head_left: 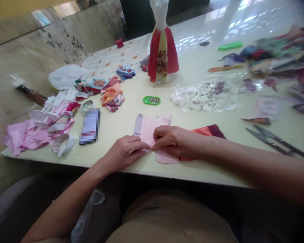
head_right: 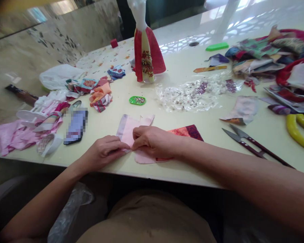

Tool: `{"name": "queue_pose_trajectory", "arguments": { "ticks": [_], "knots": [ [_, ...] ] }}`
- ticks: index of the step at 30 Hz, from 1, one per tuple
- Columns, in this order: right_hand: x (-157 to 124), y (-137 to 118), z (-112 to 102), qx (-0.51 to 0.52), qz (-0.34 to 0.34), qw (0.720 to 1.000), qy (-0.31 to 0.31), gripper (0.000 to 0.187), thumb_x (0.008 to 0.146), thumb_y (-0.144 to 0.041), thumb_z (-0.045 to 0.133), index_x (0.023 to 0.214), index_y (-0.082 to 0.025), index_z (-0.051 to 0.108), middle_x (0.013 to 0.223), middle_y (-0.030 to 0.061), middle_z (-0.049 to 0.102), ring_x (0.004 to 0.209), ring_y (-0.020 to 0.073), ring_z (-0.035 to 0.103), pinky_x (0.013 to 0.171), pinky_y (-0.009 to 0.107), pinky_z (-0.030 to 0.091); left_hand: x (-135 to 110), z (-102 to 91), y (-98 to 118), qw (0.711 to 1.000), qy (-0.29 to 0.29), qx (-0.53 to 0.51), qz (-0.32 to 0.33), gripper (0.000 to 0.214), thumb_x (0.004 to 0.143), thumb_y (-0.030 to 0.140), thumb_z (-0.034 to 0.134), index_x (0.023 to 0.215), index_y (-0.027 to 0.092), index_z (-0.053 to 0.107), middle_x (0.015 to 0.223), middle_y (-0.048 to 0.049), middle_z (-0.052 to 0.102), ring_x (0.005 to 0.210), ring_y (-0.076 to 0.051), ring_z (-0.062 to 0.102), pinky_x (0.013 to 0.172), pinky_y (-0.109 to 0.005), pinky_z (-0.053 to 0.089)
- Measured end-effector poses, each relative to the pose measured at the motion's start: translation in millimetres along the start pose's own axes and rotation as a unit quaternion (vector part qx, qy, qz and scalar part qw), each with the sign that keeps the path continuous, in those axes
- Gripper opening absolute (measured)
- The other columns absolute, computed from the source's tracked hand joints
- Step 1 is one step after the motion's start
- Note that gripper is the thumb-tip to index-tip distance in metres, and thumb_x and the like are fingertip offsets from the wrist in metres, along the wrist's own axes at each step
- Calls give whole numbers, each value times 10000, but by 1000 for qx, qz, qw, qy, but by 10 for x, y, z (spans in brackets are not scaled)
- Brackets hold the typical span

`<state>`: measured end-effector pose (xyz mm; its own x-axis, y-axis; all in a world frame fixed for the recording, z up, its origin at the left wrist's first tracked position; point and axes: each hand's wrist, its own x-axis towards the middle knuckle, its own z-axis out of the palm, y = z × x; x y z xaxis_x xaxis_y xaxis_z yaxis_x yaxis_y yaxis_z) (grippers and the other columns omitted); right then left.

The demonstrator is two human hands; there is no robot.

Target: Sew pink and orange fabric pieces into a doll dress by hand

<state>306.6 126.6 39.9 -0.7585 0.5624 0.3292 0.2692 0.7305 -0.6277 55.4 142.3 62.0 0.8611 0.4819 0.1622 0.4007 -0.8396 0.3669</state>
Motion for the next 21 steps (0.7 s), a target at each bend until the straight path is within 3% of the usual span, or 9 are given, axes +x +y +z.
{"name": "queue_pose_trajectory", "arguments": {
  "ticks": [21],
  "knots": [
    [-8, -10, 11, 1, 10, 1000, 8, 255, 954, -109, 526, 1016, -173, 764, 876, 58, 561, 811, 147, 534, 720, 262, 426, 46, -35, 36, 998, -34, -35, -40, 136, 981, 239, 538, 994, 194, 666, 903, -16, 718, 833, -134, 652, 752, -251, 458]
  ]
}}
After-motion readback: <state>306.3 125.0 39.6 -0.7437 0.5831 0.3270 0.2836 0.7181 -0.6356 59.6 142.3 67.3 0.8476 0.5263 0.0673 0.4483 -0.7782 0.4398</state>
